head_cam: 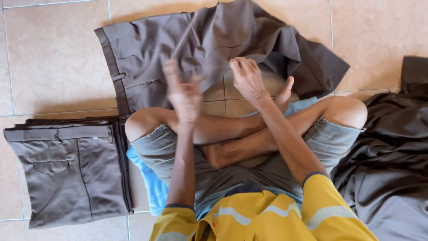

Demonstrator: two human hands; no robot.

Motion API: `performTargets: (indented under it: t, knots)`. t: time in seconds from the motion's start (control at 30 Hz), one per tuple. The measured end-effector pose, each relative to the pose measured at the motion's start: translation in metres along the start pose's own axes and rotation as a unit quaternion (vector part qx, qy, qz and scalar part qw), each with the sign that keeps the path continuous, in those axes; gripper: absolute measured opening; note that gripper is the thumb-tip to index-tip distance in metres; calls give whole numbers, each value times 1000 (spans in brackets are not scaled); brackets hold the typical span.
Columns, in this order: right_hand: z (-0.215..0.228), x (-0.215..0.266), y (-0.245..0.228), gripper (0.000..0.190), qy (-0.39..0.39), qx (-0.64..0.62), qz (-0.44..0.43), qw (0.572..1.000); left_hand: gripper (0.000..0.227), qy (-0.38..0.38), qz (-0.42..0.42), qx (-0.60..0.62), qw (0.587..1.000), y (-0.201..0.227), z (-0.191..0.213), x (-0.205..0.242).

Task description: Folding brown pants into neat rectangles while sitting on the floor and stacking them.

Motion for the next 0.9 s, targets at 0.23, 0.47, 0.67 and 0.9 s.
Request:
performTargets:
  t: [0.23,0.47,0.67,0.9]
  knots:
    - [56,-37,-44,32,8,-39,-96,995,51,-265,-41,-88,959,-28,-93,9]
    - [-6,6,17,65,-41,-71,-196,977,45,-92,-146,-138,975,-5,23,-96]
    - [-3,2,47,57,-79,-109,-212,968,40,10,-98,-158,982,-31,83,-123]
    - [64,-1,43,61,82,-27,-188,978,36,-24,-55,-134,989,-59,86,-93]
Point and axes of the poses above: each hand's wrist, its own x-axis away from the middle knuckle, its own z-axis out of the back of the hand, y = z × x, the point moved 5 cm from there along -x, towards the middle knuckle, and after that the axes turned 6 degrees about -y, right-handed, at the moved point
